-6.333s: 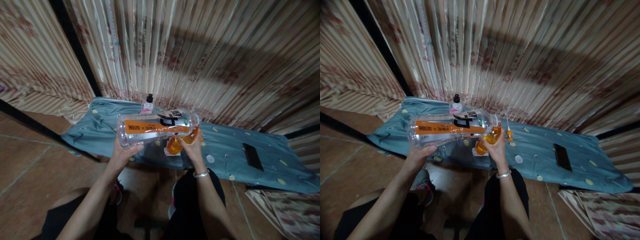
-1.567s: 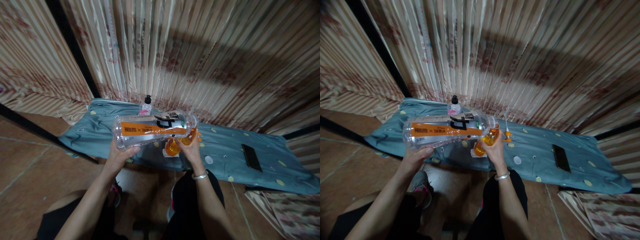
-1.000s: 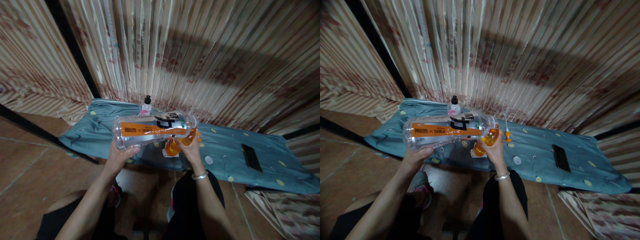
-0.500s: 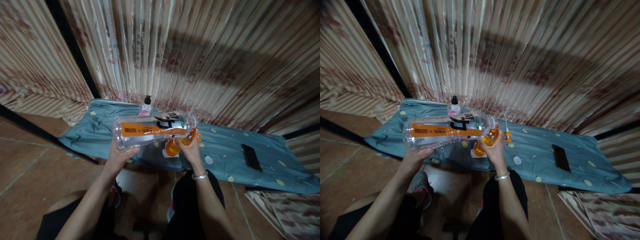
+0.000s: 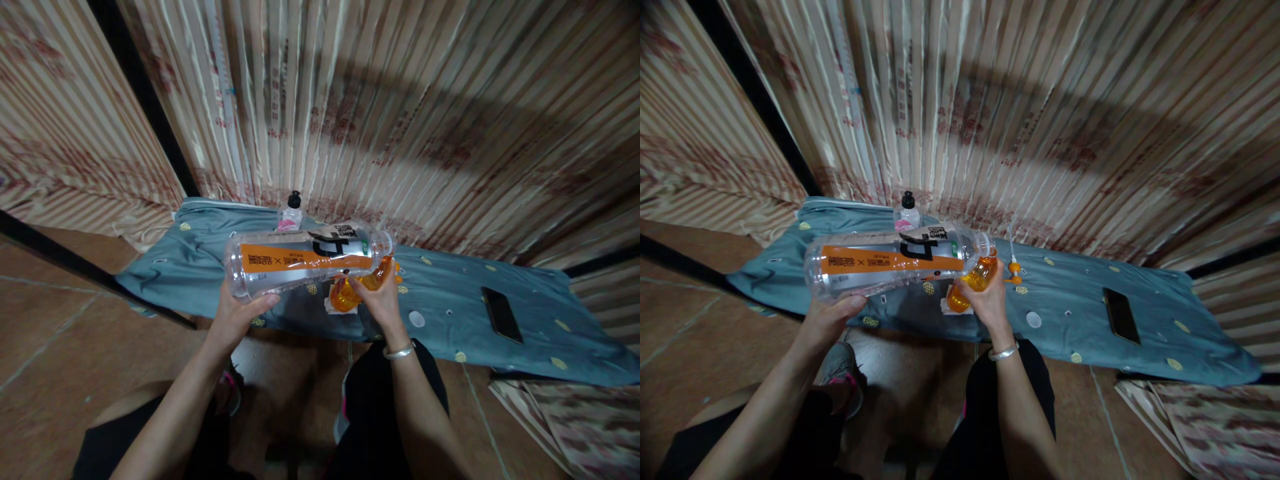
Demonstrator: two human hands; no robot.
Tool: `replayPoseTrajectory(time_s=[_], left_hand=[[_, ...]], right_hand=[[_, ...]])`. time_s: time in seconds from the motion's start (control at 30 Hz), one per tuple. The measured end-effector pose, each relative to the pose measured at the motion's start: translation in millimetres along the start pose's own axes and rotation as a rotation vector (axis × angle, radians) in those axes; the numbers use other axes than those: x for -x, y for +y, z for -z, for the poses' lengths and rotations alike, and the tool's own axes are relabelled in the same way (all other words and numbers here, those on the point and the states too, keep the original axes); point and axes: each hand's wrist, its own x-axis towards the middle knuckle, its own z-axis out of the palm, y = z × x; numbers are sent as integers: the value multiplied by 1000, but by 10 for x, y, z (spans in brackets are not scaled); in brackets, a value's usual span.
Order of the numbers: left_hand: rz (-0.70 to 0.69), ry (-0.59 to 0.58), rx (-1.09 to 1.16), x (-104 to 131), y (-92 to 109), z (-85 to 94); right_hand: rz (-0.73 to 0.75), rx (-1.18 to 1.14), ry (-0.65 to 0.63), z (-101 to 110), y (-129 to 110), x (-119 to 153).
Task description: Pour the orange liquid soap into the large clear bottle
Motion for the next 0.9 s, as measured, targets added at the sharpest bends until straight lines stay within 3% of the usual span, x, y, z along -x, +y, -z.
replayPoseTrajectory(time_s=[0.9], left_hand=[[-8, -14, -34, 7, -13, 14]], right_hand=[[-10, -9, 12, -1, -2, -4]])
